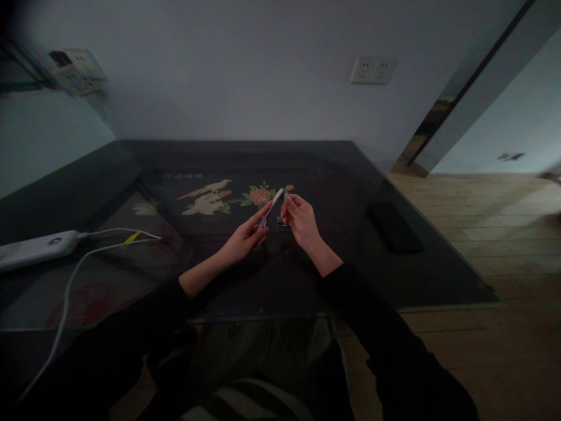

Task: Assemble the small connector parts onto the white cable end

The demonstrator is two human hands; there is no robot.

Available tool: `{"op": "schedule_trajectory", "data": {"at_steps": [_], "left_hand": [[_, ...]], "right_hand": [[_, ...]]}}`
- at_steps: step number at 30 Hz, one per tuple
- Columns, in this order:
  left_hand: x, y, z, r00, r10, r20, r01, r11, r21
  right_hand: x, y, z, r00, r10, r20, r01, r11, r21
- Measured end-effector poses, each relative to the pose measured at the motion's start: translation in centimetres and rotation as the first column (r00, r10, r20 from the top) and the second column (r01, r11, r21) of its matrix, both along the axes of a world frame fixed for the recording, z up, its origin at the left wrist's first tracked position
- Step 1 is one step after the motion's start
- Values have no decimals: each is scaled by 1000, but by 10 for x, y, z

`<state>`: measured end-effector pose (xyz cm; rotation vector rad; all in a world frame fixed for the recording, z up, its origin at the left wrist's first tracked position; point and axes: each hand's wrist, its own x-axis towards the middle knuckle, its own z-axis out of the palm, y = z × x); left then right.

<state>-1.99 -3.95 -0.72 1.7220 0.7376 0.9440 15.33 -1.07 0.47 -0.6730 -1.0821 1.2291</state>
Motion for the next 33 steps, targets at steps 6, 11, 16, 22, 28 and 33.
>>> {"op": "schedule_trajectory", "data": {"at_steps": [6, 11, 16, 22, 28, 33], "left_hand": [[2, -6, 5, 997, -73, -11, 73, 997, -11], [1, -4, 3, 996, -91, -15, 91, 996, -22], [1, -2, 4, 998, 7, -70, -6, 1000, 23], [-2, 1, 2, 995, 67, -79, -64, 997, 45], [-4, 5, -1, 990, 105, -98, -99, 993, 67], [-3, 3, 1, 994, 80, -76, -76, 996, 44]], "right_hand": [[-1, -1, 1, 1000, 21, -20, -21, 1000, -1], [-1, -1, 1, 1000, 6, -3, -6, 1000, -20], [-1, -1, -1, 1000, 28, 12, -28, 1000, -5], [1, 0, -1, 999, 33, 17, -33, 999, 24], [0, -1, 3, 1000, 28, 13, -28, 1000, 1], [-1, 0, 1, 1000, 17, 24, -17, 1000, -4]]}}
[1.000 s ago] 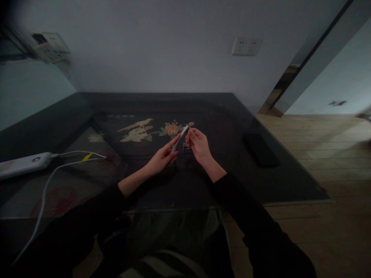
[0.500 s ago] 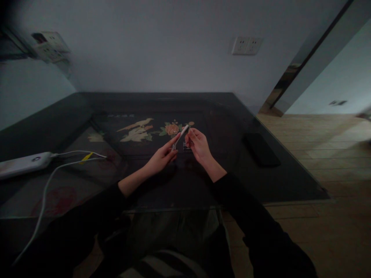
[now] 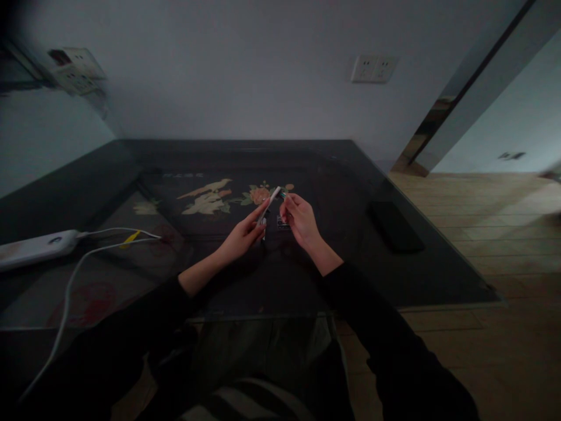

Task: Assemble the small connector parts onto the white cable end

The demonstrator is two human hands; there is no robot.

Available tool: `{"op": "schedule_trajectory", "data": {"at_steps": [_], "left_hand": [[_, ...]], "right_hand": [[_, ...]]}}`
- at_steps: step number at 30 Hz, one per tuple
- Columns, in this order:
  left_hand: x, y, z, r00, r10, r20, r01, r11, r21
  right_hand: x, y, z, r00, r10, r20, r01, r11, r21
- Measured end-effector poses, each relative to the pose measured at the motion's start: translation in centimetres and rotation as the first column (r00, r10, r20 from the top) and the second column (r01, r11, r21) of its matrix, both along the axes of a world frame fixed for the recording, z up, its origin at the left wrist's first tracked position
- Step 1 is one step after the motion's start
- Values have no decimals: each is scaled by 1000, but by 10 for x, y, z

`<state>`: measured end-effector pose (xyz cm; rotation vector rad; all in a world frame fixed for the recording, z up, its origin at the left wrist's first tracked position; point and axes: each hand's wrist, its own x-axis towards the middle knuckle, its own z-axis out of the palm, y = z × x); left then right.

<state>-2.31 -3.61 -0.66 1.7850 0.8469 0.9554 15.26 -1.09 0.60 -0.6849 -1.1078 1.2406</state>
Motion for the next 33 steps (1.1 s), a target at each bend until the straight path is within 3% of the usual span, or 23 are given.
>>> {"op": "schedule_trajectory", "data": {"at_steps": [16, 33], "left_hand": [[3, -4, 3, 971, -206, 125, 218, 972, -90], [0, 3, -3, 998, -34, 61, 37, 998, -53]], "right_hand": [[1, 0, -1, 999, 18, -46, -18, 1000, -8], [1, 1, 0, 999, 8, -35, -7, 1000, 20]]}}
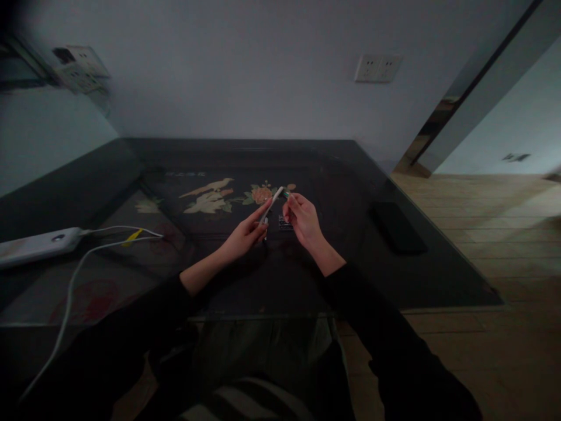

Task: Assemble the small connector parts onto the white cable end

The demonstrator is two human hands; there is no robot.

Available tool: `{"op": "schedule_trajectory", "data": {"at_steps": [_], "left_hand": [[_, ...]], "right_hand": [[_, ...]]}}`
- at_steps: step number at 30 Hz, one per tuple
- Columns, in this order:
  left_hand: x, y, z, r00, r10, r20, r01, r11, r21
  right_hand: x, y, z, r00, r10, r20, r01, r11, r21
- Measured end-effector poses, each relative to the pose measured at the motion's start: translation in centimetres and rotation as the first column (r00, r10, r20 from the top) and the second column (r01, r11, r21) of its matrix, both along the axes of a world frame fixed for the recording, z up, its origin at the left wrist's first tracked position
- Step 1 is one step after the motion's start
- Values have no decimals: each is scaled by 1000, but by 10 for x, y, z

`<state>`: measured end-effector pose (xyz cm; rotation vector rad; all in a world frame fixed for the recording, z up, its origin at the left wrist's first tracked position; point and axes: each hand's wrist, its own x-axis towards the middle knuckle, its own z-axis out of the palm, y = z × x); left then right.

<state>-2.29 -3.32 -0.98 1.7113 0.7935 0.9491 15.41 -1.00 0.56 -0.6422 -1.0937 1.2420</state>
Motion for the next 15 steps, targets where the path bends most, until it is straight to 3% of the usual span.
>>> {"op": "schedule_trajectory", "data": {"at_steps": [15], "left_hand": [[4, -7, 3, 984, -168, 51, 169, 986, -5]], "right_hand": [[1, -1, -1, 1000, 6, 25, -5, 1000, -19]]}}
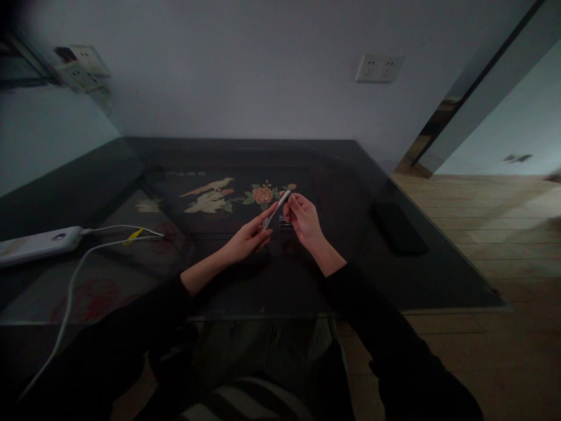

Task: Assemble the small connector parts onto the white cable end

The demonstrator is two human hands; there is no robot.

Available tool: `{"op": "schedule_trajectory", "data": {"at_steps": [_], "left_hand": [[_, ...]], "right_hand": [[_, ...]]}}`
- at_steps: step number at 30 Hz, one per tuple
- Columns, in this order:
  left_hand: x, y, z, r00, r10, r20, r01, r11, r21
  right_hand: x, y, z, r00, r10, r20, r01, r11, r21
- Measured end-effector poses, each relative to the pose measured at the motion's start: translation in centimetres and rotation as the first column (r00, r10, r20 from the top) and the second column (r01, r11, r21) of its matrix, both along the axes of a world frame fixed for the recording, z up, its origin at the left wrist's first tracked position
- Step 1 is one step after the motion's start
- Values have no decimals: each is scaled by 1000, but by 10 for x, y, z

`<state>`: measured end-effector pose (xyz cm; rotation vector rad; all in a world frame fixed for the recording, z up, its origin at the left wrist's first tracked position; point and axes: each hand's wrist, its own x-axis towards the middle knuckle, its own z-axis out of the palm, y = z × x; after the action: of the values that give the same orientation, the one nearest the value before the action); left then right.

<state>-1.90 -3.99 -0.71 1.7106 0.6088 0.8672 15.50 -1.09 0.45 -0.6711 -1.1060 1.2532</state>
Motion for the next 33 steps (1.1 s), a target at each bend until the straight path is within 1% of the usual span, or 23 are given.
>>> {"op": "schedule_trajectory", "data": {"at_steps": [2, 5, 11, 16, 20, 22, 27, 33], "left_hand": [[0, 1, 1, 1000, -3, 6, 3, 1000, -17], [-1, 3, 1, 1000, 25, 2, -25, 1000, -18], [-2, 7, -1, 996, 84, 0, -84, 996, -10], [-5, 9, -5, 988, 147, -50, -146, 989, 34], [-4, 7, -5, 983, 169, -72, -168, 985, 25], [-2, 6, -4, 985, 158, -62, -158, 987, 11], [-1, 3, -2, 996, 84, -15, -85, 996, -21], [-1, 1, -1, 1000, 10, -17, -11, 1000, -15]], "right_hand": [[0, 0, 0, 1000, 10, -16, -10, 1000, 2], [0, 0, -1, 1000, 10, -28, -10, 1000, 5], [0, 1, 0, 1000, -23, 5, 23, 1000, -1], [0, 1, 1, 998, -32, 45, 31, 999, 19], [-1, 1, 1, 999, -33, 39, 33, 999, 8], [-1, 1, 1, 999, -34, 25, 34, 999, 0], [-1, 1, 0, 1000, -25, -1, 25, 1000, -15], [0, 1, 0, 1000, -23, 4, 23, 1000, -4]]}}
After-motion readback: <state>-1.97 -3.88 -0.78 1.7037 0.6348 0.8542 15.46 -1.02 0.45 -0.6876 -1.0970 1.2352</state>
